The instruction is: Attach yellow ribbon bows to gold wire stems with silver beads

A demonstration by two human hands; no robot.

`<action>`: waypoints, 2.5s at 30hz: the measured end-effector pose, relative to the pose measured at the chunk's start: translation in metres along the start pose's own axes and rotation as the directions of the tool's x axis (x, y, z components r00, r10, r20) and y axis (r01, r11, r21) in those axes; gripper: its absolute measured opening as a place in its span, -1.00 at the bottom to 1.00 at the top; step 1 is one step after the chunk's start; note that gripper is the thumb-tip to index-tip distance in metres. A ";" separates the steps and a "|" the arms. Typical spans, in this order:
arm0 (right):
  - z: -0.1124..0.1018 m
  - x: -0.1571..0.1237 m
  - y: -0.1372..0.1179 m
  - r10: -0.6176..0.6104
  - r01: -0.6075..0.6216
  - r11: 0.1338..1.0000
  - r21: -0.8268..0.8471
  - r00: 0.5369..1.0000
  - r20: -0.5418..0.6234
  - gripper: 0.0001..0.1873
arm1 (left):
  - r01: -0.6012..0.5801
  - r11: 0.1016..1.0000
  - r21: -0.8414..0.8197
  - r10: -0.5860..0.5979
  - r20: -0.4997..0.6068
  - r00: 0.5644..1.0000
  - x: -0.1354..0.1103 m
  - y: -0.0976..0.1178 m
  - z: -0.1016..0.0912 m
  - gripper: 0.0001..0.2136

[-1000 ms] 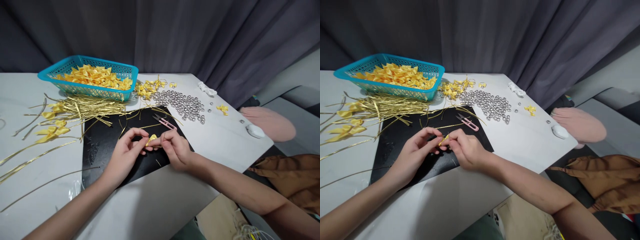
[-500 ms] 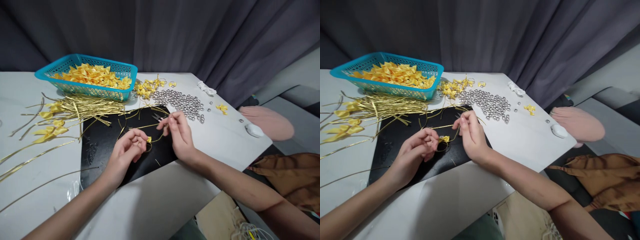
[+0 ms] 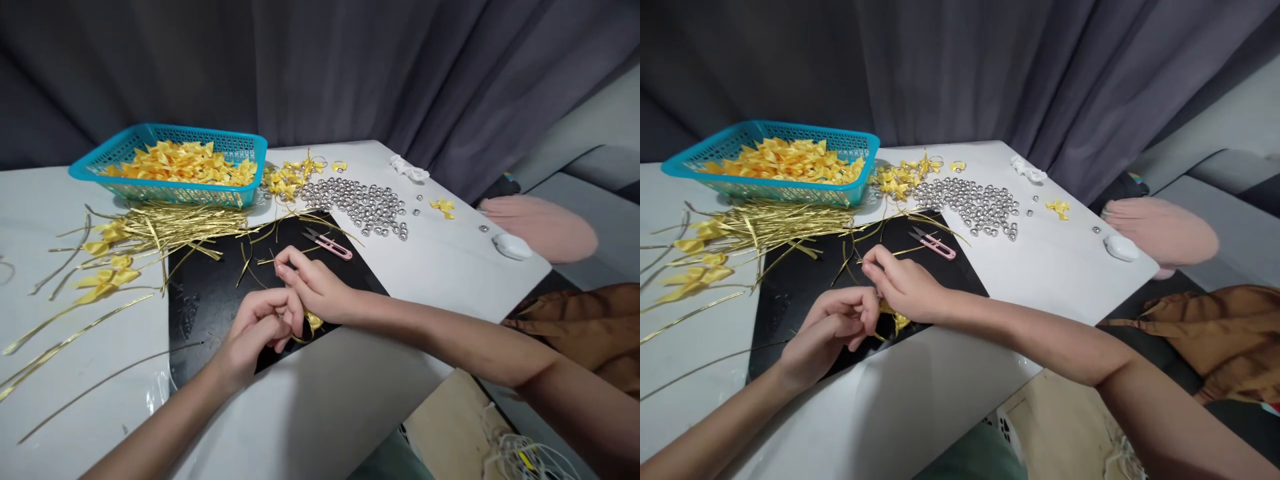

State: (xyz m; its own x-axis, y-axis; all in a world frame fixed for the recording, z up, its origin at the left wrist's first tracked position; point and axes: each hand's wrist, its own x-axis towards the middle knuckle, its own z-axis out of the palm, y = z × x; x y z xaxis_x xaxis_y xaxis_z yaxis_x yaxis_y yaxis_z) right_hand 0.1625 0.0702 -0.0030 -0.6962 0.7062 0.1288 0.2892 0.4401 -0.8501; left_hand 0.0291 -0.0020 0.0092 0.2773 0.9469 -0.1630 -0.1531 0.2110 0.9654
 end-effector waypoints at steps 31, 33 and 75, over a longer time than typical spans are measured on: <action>-0.024 0.000 -0.002 -0.014 0.042 0.982 0.182 0.988 -0.153 -0.81 | 0.038 0.999 0.030 -0.029 -0.275 0.961 0.013 0.003 0.008 -0.79; -0.024 0.000 -0.005 -0.027 0.048 0.987 0.151 0.990 -0.138 -0.84 | 0.038 0.998 0.052 -0.024 -0.257 0.966 0.013 0.002 0.009 -0.79; -0.028 -0.004 -0.016 -0.217 0.207 0.956 -0.207 0.976 -0.029 -0.88 | 0.094 0.980 0.173 -0.072 -0.129 0.989 0.014 0.006 0.005 -0.85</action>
State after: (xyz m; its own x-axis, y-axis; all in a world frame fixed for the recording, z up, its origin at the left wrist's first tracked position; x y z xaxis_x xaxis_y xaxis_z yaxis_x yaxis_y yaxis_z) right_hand 0.1791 0.0757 0.0238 -0.7232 0.6094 0.3251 0.2683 0.6816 -0.6807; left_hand 0.0372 0.0114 0.0140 0.1629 0.9525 -0.2573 0.0401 0.2542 0.9663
